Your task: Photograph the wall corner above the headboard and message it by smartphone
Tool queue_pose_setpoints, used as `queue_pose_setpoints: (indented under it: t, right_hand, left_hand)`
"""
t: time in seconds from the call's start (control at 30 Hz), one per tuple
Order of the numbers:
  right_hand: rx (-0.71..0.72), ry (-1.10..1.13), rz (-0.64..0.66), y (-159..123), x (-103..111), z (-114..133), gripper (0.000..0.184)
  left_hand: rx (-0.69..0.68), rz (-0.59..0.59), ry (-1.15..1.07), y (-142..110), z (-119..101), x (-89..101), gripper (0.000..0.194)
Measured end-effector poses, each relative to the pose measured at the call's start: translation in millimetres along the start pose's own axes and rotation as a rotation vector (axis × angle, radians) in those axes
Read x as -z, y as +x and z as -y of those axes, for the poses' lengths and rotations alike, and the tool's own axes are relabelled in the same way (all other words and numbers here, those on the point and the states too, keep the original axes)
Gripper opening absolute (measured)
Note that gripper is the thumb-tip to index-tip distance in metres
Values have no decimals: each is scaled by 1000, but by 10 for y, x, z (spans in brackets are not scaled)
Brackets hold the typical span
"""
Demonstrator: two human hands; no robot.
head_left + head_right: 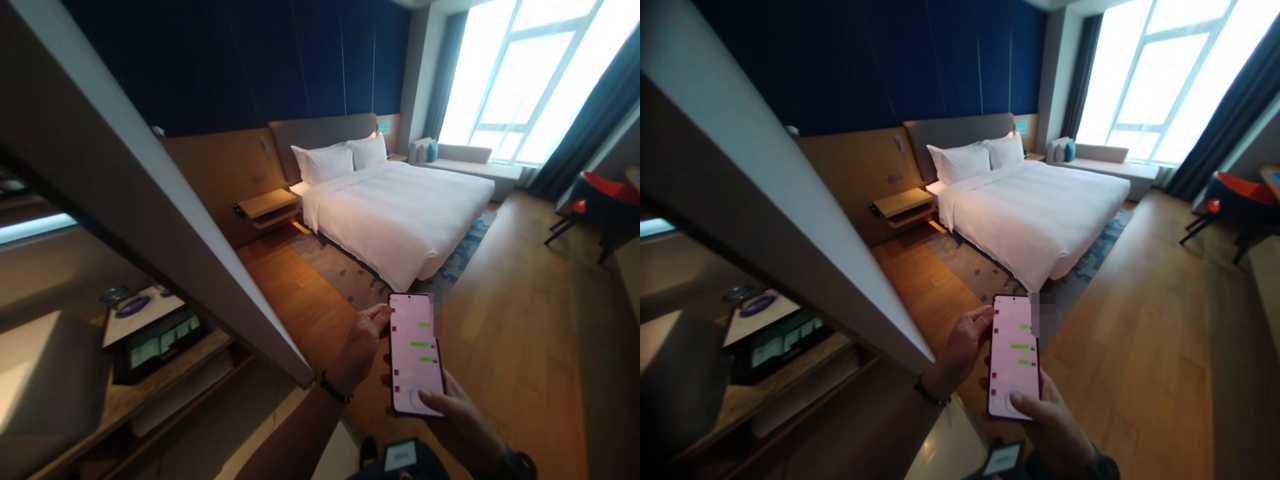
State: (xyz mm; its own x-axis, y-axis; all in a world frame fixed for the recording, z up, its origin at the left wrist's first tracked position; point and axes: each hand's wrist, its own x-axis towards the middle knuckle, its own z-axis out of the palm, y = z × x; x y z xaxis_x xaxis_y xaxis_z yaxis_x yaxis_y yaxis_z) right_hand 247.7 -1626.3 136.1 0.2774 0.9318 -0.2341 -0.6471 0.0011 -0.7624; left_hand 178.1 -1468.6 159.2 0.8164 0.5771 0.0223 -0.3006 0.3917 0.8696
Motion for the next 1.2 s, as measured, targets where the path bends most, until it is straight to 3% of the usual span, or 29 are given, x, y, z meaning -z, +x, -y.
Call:
queue_pose_setpoints:
  t: [0.1,0.2,0.3,0.47,0.63,0.9,1.03,1.2]
  right_hand:
    - [-91,152,8,459,46,197,38]
    - [-165,249,14,983,77,425,48]
    - [-189,231,22,1523,131,713,55]
    - [-255,154,12,2317,315,1313,67]
    - [-260,107,-4,2963,404,1689,61]
    - [-465,40,149,3886,255,1671,61]
    - [-485,11,215,4438,89,1548,65]
    - [-478,-75,169,5054,-303,1407,69]
  left_hand:
    - [9,-37,17,400,-50,154,38]
    - [-19,-102,34,813,-103,320,37]
    - [-68,-141,34,1272,-198,435,36]
    - [-98,-182,37,2092,-381,469,35]
    - [-157,-335,103,2649,-541,647,33]
    - [-176,-633,145,3119,-916,1281,29]
    - [-227,-686,163,3390,-1110,1698,25]
    - [-270,-713,147,3546,-1435,2280,26]
